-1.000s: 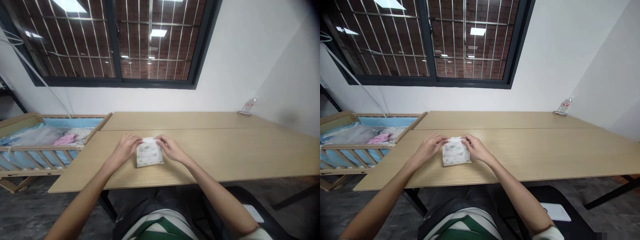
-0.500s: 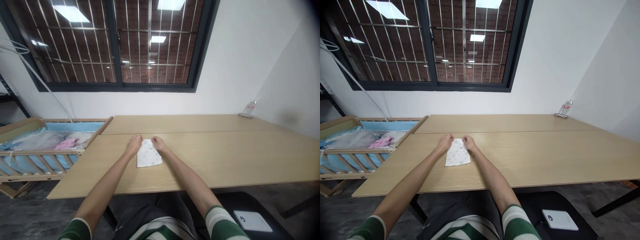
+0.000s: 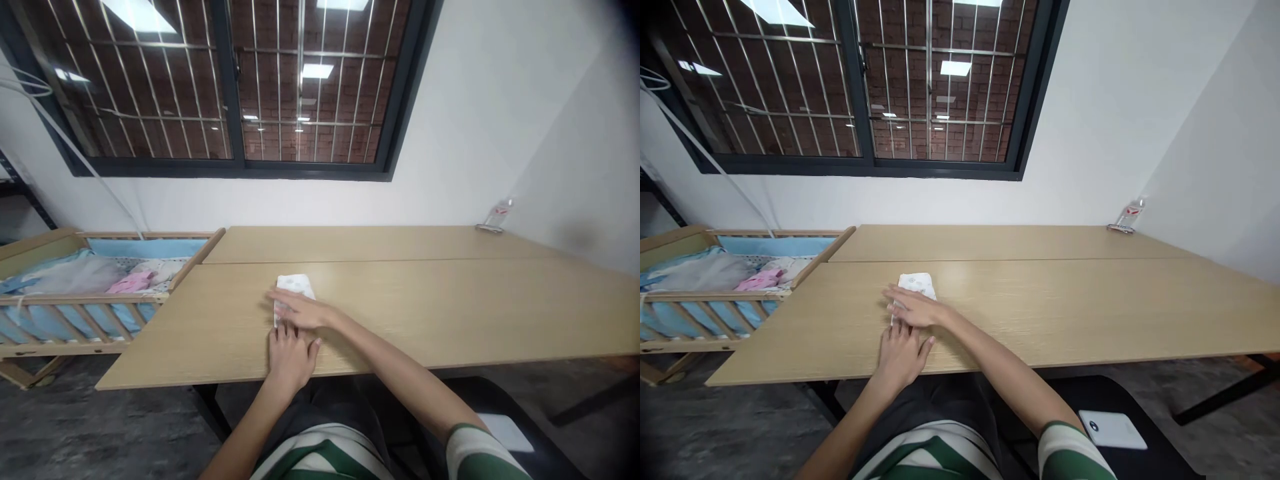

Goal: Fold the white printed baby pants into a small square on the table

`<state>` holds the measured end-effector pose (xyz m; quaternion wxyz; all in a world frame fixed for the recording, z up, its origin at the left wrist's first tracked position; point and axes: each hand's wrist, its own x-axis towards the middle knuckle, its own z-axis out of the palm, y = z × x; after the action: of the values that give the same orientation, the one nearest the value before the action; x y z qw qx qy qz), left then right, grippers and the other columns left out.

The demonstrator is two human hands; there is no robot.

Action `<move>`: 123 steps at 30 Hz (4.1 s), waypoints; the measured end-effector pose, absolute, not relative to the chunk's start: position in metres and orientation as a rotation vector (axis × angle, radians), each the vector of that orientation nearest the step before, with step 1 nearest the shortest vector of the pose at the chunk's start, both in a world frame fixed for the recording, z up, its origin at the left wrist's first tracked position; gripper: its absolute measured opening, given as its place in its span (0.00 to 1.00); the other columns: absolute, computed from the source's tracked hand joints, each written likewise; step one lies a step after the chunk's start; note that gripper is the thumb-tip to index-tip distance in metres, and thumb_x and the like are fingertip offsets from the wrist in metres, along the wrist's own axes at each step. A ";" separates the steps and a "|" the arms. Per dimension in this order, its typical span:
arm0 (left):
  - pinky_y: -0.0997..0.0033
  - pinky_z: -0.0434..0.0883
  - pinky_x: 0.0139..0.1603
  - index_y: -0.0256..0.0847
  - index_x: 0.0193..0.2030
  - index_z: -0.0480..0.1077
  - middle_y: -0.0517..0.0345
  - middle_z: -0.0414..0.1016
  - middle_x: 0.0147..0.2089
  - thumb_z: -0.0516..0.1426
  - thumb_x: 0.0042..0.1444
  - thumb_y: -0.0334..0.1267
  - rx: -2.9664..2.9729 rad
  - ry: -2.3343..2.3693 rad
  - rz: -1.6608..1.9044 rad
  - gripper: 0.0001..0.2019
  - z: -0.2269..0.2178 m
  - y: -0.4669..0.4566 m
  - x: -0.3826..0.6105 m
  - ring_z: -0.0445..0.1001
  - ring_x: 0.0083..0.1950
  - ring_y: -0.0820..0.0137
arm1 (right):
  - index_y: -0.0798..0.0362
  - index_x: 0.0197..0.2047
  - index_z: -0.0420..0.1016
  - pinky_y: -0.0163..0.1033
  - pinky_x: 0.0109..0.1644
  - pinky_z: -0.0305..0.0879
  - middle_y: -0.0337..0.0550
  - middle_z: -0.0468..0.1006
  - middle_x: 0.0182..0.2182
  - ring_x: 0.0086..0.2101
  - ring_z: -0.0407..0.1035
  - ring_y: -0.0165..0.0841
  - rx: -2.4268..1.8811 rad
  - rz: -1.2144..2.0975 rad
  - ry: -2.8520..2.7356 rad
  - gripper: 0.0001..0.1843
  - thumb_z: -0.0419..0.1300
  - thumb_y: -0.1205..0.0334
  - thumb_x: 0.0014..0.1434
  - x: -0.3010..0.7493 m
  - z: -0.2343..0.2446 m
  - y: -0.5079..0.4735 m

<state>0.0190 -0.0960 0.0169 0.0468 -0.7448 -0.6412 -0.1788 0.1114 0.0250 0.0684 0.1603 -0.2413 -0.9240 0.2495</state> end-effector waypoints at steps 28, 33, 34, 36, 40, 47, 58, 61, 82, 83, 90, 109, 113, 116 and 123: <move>0.42 0.61 0.66 0.37 0.68 0.66 0.35 0.63 0.71 0.49 0.68 0.50 -2.280 -1.884 -0.592 0.27 0.003 -0.103 0.004 0.61 0.71 0.42 | 0.53 0.77 0.42 0.50 0.75 0.28 0.47 0.41 0.75 0.74 0.34 0.40 -1.129 0.457 -2.758 0.41 0.35 0.37 0.71 0.125 0.022 0.126; 0.51 0.66 0.65 0.40 0.67 0.66 0.44 0.69 0.68 0.49 0.69 0.41 -2.463 -1.753 -0.675 0.22 -0.001 -0.092 -0.028 0.67 0.68 0.52 | 0.52 0.77 0.42 0.52 0.75 0.30 0.50 0.38 0.76 0.74 0.33 0.44 -1.144 0.465 -2.611 0.43 0.37 0.34 0.70 0.145 0.035 0.104; 0.55 0.67 0.64 0.39 0.66 0.67 0.44 0.70 0.66 0.48 0.69 0.38 -2.498 -1.727 -0.714 0.21 -0.002 -0.088 -0.038 0.69 0.66 0.56 | 0.52 0.77 0.45 0.53 0.75 0.32 0.50 0.39 0.76 0.73 0.35 0.46 -1.119 0.433 -2.596 0.42 0.40 0.34 0.70 0.151 0.038 0.097; 0.60 0.69 0.62 0.38 0.63 0.69 0.44 0.73 0.64 0.48 0.69 0.34 -2.543 -1.672 -0.786 0.19 -0.003 -0.078 -0.055 0.72 0.63 0.61 | 0.50 0.74 0.54 0.55 0.73 0.39 0.53 0.49 0.74 0.71 0.43 0.48 -1.040 0.356 -2.586 0.39 0.45 0.36 0.70 0.161 0.045 0.077; 0.55 0.71 0.60 0.40 0.51 0.75 0.46 0.78 0.57 0.51 0.67 0.33 -2.629 -1.536 -0.781 0.13 0.002 -0.056 -0.076 0.76 0.57 0.59 | 0.50 0.63 0.71 0.57 0.65 0.55 0.55 0.72 0.58 0.59 0.62 0.48 -0.943 0.360 -2.647 0.29 0.51 0.41 0.69 0.175 0.056 0.034; 0.61 0.72 0.51 0.39 0.49 0.69 0.47 0.80 0.44 0.43 0.71 0.35 -2.725 -1.547 -0.825 0.14 0.021 -0.043 -0.081 0.78 0.48 0.61 | 0.52 0.65 0.69 0.54 0.65 0.56 0.55 0.71 0.61 0.60 0.64 0.49 -0.833 0.488 -2.689 0.34 0.66 0.55 0.57 0.193 0.060 -0.002; 0.62 0.71 0.57 0.39 0.59 0.68 0.46 0.76 0.58 0.57 0.62 0.50 -3.208 -1.669 -1.204 0.23 0.040 -0.012 -0.096 0.75 0.56 0.59 | 0.52 0.54 0.74 0.44 0.52 0.68 0.50 0.80 0.50 0.47 0.73 0.41 -0.998 0.753 -2.210 0.19 0.52 0.51 0.70 0.187 0.047 0.026; 0.64 0.73 0.47 0.37 0.51 0.71 0.48 0.81 0.47 0.50 0.65 0.51 -3.022 -1.835 -1.095 0.20 0.037 0.010 -0.095 0.78 0.46 0.60 | 0.54 0.50 0.75 0.43 0.47 0.68 0.49 0.81 0.45 0.42 0.73 0.40 -1.047 0.754 -2.135 0.19 0.53 0.48 0.69 0.183 0.037 0.045; 0.54 0.70 0.53 0.34 0.53 0.67 0.34 0.76 0.52 0.56 0.63 0.48 -2.189 -2.159 -0.914 0.20 0.015 0.051 -0.070 0.75 0.55 0.49 | 0.57 0.52 0.71 0.47 0.52 0.69 0.54 0.77 0.46 0.46 0.72 0.43 -1.400 0.370 -1.615 0.18 0.59 0.57 0.60 0.153 0.016 0.081; 0.51 0.68 0.57 0.32 0.57 0.64 0.31 0.74 0.56 0.54 0.64 0.49 -2.171 -2.111 -0.951 0.23 0.017 0.049 -0.067 0.72 0.60 0.48 | 0.57 0.56 0.69 0.49 0.58 0.67 0.57 0.75 0.51 0.52 0.70 0.44 -1.324 0.253 -1.663 0.20 0.57 0.58 0.62 0.150 0.018 0.077; 0.54 0.51 0.75 0.32 0.74 0.46 0.38 0.50 0.77 0.43 0.68 0.57 -2.584 -1.565 -0.890 0.37 0.013 0.041 -0.036 0.48 0.78 0.57 | 0.56 0.72 0.57 0.55 0.72 0.46 0.57 0.58 0.70 0.70 0.48 0.44 -0.983 -0.106 -2.396 0.31 0.49 0.58 0.69 0.130 0.011 0.063; 0.49 0.45 0.75 0.22 0.75 0.42 0.27 0.39 0.77 0.37 0.66 0.66 -2.587 -1.856 -0.663 0.47 -0.010 0.042 -0.044 0.39 0.79 0.50 | 0.64 0.74 0.52 0.54 0.75 0.43 0.61 0.50 0.73 0.72 0.43 0.46 -1.251 0.199 -2.425 0.38 0.44 0.45 0.72 0.164 0.006 0.067; 0.48 0.49 0.74 0.31 0.75 0.43 0.33 0.43 0.78 0.44 0.66 0.62 -2.592 -1.731 -0.703 0.42 -0.002 0.038 -0.050 0.44 0.78 0.51 | 0.60 0.72 0.56 0.58 0.74 0.44 0.60 0.48 0.74 0.73 0.41 0.49 -1.165 0.174 -2.346 0.37 0.51 0.44 0.69 0.170 0.009 0.066; 0.49 0.52 0.72 0.39 0.73 0.50 0.39 0.54 0.75 0.50 0.64 0.59 -2.615 -1.639 -0.708 0.37 0.005 0.034 -0.057 0.52 0.76 0.52 | 0.57 0.70 0.62 0.57 0.73 0.46 0.59 0.52 0.73 0.72 0.45 0.50 -1.047 0.145 -2.351 0.36 0.58 0.45 0.65 0.172 0.013 0.062; 0.47 0.56 0.67 0.38 0.70 0.56 0.38 0.65 0.70 0.57 0.60 0.50 -2.598 -1.766 -0.727 0.34 0.003 0.037 -0.059 0.63 0.69 0.50 | 0.58 0.69 0.63 0.55 0.70 0.54 0.59 0.64 0.67 0.67 0.59 0.48 -1.048 0.230 -2.355 0.36 0.60 0.62 0.57 0.173 0.007 0.067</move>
<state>-0.0586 0.0367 0.0033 -0.0416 -0.8050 -0.5473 -0.2254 0.1731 0.0671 0.0073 0.2732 -0.3897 -0.8753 0.0856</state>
